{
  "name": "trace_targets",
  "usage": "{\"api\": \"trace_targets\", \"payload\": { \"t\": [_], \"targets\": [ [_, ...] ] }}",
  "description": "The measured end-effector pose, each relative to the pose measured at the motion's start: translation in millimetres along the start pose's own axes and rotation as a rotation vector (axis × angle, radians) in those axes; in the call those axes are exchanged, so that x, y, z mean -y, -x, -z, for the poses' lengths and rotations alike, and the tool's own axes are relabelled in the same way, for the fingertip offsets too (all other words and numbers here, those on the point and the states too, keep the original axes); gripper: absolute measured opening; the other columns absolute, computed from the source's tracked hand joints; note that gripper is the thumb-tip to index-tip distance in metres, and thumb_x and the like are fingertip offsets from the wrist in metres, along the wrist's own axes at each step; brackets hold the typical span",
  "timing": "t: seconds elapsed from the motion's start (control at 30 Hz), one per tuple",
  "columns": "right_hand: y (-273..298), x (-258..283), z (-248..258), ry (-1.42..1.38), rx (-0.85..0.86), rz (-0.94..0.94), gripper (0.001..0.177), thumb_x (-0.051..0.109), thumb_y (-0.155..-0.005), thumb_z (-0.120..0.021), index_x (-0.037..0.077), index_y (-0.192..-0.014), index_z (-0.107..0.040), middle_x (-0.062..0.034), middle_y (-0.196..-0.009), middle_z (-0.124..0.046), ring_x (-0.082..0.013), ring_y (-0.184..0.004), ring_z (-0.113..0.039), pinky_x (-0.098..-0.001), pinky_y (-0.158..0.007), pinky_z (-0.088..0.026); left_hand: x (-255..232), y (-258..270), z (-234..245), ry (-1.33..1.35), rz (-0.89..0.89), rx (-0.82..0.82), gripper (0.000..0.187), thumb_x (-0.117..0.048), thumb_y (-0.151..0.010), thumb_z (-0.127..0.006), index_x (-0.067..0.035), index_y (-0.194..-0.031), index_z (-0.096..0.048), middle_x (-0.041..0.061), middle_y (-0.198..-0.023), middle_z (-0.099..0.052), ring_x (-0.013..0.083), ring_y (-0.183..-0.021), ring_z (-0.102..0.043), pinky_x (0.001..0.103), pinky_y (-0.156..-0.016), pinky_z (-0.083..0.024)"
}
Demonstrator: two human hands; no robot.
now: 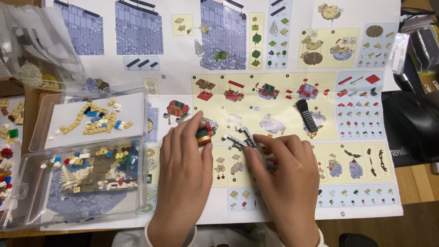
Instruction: Assembling a LEGO model by following printed instructions and connecting small plastic bricks.
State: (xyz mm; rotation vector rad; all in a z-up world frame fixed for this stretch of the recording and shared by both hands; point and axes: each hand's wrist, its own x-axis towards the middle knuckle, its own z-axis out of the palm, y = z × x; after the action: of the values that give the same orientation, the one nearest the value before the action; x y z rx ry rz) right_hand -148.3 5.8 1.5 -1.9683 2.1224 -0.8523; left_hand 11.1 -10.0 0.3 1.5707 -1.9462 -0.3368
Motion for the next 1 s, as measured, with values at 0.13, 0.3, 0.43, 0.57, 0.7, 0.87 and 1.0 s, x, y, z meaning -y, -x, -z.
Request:
{"api": "trace_targets", "payload": {
  "t": [0.13,0.3,0.43,0.57,0.7,0.87,1.0],
  "targets": [
    [0.0,-1.2,1.7,-0.01,-0.019,-0.041,0.023,0.03,-0.081,-0.078,0.019,-0.1,-0.075,0.0025,-0.082,-0.061,-0.0192,-0.08,-0.054,-0.0336,-0.063,-0.046,1.0,0.0,-0.2,0.002,0.004,0.0,0.047,-0.008,-0.093,-0.056,-0.002,-0.137,-0.041,0.013,-0.129,-0.053,0.0307,-0.119,-0.049,0.045,-0.1,-0.04],
    [1.8,-2.8,3.4,-0.051,-0.033,-0.075,0.019,0.025,-0.078,-0.08,0.018,-0.094,-0.073,0.0029,-0.077,-0.064,-0.0172,-0.076,-0.054,-0.0302,-0.068,-0.044,1.8,0.1,-0.5,0.003,-0.008,0.003,0.047,-0.009,-0.092,-0.058,-0.003,-0.137,-0.043,0.012,-0.125,-0.055,0.0305,-0.116,-0.05,0.045,-0.1,-0.04],
    [4.1,1.8,9.0,-0.105,-0.081,-0.108,0.018,0.02,-0.075,-0.081,0.018,-0.092,-0.073,0.0036,-0.07,-0.065,-0.0134,-0.072,-0.056,-0.028,-0.065,-0.045,1.0,1.4,0.8,0.028,0.01,-0.014,0.044,-0.012,-0.095,-0.055,-0.003,-0.137,-0.043,0.012,-0.128,-0.054,0.0301,-0.115,-0.051,0.044,-0.096,-0.041],
    [8.9,5.3,13.2,-0.357,-0.103,-0.236,0.013,0.009,-0.076,-0.081,0.009,-0.086,-0.073,-0.0001,-0.072,-0.067,-0.0061,-0.059,-0.053,-0.0199,-0.057,-0.046,-0.5,1.5,3.3,0.161,0.019,-0.058,0.042,-0.015,-0.097,-0.051,-0.001,-0.136,-0.043,0.016,-0.131,-0.053,0.031,-0.122,-0.051,0.043,-0.101,-0.042],
    [7.2,12.3,19.2,-0.599,-0.012,-0.46,0.021,0.008,-0.075,-0.077,0.005,-0.096,-0.074,-0.0047,-0.09,-0.077,-0.0107,-0.079,-0.072,-0.021,-0.073,-0.058,-6.8,1.8,8.0,0.354,0.081,-0.048,0.042,-0.017,-0.098,-0.049,-0.002,-0.136,-0.043,0.016,-0.131,-0.052,0.0297,-0.125,-0.054,0.039,-0.099,-0.047],
    [12.7,13.2,21.4,-0.755,0.058,-0.441,0.033,0.005,-0.077,-0.073,0.004,-0.11,-0.074,-0.0076,-0.089,-0.075,-0.0111,-0.077,-0.067,-0.0212,-0.07,-0.057,-7.7,3.0,9.4,0.435,0.071,-0.021,0.041,-0.02,-0.099,-0.045,-0.002,-0.136,-0.043,0.016,-0.129,-0.054,0.0257,-0.111,-0.062,0.035,-0.095,-0.052],
    [18.3,12.3,19.9,-0.802,0.089,-0.405,0.02,0.005,-0.079,-0.071,0.003,-0.098,-0.077,-0.0065,-0.09,-0.08,-0.0105,-0.077,-0.072,-0.0202,-0.068,-0.055,-9.0,3.7,9.1,0.49,0.125,0.011,0.041,-0.021,-0.098,-0.044,-0.003,-0.135,-0.043,0.016,-0.133,-0.054,0.0278,-0.115,-0.065,0.036,-0.095,-0.054]
  ]
}}
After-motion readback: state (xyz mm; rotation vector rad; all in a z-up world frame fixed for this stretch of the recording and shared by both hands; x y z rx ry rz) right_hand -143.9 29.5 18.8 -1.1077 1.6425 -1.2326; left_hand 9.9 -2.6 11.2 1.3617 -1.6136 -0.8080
